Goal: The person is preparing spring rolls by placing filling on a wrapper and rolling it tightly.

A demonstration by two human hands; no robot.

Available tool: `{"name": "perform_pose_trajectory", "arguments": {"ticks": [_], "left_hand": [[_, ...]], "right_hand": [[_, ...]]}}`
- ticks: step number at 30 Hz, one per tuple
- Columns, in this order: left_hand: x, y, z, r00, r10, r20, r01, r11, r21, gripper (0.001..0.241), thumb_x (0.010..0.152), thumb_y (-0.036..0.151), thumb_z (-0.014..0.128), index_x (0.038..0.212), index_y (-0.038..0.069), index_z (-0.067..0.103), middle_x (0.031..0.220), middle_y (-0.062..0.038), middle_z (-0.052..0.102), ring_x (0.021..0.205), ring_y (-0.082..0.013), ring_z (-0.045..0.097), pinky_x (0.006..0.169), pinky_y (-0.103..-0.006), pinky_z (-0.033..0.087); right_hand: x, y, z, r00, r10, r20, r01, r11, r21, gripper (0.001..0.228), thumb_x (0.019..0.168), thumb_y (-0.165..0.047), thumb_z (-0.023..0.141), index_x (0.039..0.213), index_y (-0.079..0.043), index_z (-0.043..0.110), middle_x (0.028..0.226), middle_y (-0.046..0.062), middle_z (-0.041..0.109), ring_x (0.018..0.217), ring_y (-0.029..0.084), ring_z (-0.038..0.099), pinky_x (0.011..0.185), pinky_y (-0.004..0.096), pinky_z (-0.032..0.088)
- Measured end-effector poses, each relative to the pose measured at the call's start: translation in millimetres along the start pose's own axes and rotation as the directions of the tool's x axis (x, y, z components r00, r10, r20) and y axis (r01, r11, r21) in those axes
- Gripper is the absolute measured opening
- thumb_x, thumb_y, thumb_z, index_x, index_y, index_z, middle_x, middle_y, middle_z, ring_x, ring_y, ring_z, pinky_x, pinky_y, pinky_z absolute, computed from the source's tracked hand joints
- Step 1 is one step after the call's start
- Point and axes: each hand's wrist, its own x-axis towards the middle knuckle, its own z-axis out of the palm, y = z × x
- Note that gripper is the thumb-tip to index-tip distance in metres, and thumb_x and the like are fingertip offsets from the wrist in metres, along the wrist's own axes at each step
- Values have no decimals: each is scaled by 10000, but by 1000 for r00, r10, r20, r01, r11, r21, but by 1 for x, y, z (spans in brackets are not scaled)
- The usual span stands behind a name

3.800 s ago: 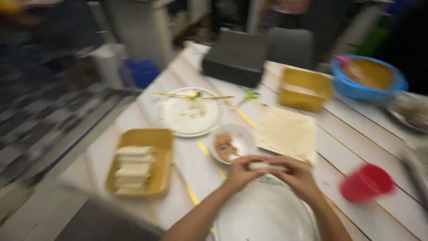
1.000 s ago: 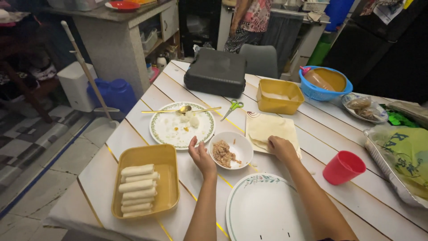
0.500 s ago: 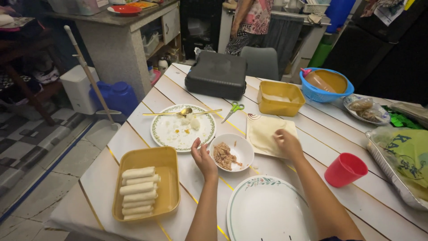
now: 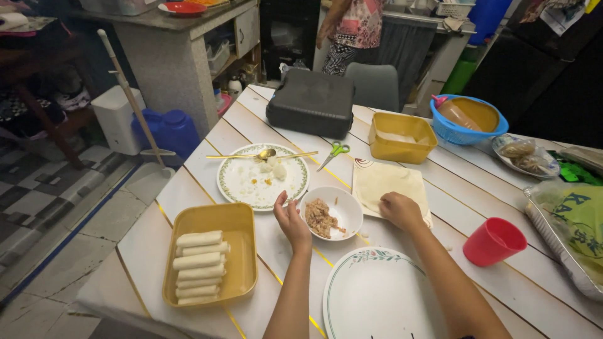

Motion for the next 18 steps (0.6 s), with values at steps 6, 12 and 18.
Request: {"name": "perform_pose_trajectory", "arguments": {"ticks": [6, 12, 18], "left_hand": [[-10, -3, 5, 931, 351, 95, -363, 910, 200, 328, 786, 162, 441, 1107, 97, 464, 1107, -84, 424, 946, -235, 525, 793, -314, 422], [-49, 8, 12, 470, 770, 431, -882, 424, 204, 258, 792, 74, 476, 1038, 53, 551, 993, -124, 519, 972, -299, 510, 865, -390, 369], [-67, -4, 34, 363, 604, 709, -923, 336, 186, 231, 759, 141, 499, 977, 108, 569, 974, -59, 544, 963, -212, 533, 818, -329, 412]], "right_hand": [[15, 17, 14, 980, 136, -147, -125, 989, 81, 192, 847, -237, 453, 929, -128, 589, 816, 63, 619, 828, 237, 601, 704, 360, 481], [8, 19, -1, 976, 191, -102, -148, 931, 334, 259, 868, -195, 392, 1065, -35, 445, 904, 236, 568, 919, 410, 533, 782, 506, 420], [42, 50, 24, 975, 198, -96, -160, 937, 309, 191, 820, -188, 491, 954, -99, 595, 849, 128, 603, 880, 327, 575, 750, 429, 465]]}}
